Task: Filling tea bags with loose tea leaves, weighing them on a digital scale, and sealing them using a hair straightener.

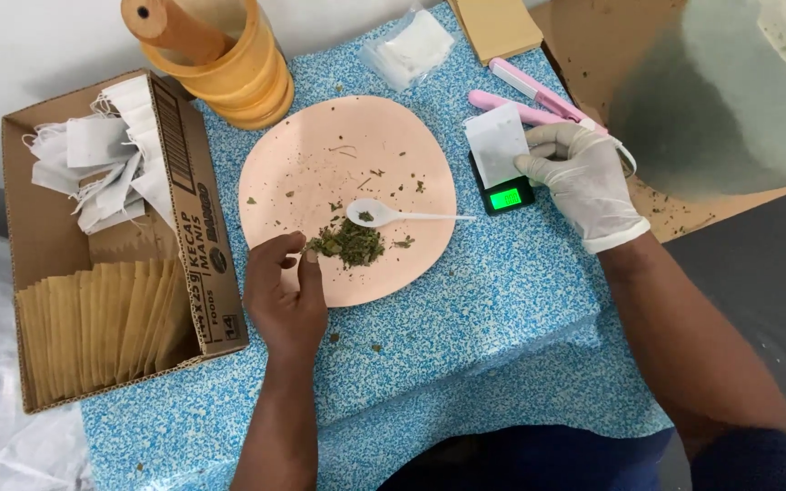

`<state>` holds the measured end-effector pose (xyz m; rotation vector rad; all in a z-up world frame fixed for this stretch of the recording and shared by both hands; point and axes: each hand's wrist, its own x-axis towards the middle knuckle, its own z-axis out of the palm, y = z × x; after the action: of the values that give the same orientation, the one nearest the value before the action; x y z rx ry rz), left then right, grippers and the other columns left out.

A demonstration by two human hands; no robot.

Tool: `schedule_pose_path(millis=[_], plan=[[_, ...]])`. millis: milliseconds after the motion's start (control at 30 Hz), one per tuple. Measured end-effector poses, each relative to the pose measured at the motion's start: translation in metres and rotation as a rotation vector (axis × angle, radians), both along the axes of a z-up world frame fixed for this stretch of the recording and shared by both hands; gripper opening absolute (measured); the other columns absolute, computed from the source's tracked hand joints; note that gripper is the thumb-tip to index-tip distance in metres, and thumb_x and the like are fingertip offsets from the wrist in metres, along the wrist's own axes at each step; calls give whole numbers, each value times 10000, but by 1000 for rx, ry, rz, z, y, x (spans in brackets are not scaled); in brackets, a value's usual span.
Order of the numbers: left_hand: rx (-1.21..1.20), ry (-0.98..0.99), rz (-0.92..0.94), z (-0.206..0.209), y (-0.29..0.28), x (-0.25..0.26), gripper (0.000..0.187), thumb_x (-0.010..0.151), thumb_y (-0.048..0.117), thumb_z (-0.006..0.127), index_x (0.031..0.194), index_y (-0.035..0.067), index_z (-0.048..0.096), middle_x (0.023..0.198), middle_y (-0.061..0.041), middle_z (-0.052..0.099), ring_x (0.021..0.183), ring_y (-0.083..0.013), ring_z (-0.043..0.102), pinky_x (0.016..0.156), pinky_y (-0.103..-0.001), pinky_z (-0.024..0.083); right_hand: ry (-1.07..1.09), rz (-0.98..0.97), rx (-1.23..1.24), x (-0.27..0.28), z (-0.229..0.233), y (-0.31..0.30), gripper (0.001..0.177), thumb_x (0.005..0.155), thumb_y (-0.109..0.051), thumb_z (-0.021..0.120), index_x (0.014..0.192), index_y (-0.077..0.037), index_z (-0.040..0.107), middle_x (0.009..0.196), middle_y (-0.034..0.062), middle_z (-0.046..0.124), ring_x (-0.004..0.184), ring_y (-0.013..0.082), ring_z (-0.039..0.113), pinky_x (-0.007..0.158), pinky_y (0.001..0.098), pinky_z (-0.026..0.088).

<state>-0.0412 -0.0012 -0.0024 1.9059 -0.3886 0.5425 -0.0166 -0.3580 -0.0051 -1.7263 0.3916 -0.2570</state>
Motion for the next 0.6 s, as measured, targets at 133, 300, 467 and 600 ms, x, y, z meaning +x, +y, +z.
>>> schedule_pose_path(millis=[133, 300, 467, 600], plan=[[0, -2, 0, 2, 0, 0, 207, 1028, -29, 538, 1197, 84, 576, 1088, -107, 568, 994, -301, 588, 840, -493, 509, 9, 1, -46, 4, -2, -2, 402, 802, -116, 903, 1140, -44, 698, 866, 65, 679, 699, 94, 653, 605, 188, 551], [6, -16, 3, 0, 0, 0, 205, 1021, -32, 548, 1195, 74, 573, 1098, -107, 569, 1014, -305, 596, 844, -479, 510, 49, -12, -161, -1, 4, -2, 418, 811, -178, 907, 1163, -87, 701, 891, 32, 667, 759, 68, 624, 642, 187, 522], [2, 1, 7, 1, 0, -1, 203, 1020, -24, 552, 1192, 82, 576, 1092, -106, 567, 984, -288, 583, 828, -482, 504, 42, -62, -166, -4, -1, 0, 352, 839, -159, 865, 1156, -117, 716, 917, 23, 674, 764, 65, 640, 633, 187, 543], [0, 4, 16, 0, 0, 0, 198, 1029, -14, 545, 1197, 87, 575, 1106, -100, 575, 993, -285, 590, 829, -477, 513, 8, -183, -106, -10, -7, 1, 229, 954, -124, 715, 1181, -87, 710, 922, 42, 664, 734, 67, 628, 597, 182, 537]])
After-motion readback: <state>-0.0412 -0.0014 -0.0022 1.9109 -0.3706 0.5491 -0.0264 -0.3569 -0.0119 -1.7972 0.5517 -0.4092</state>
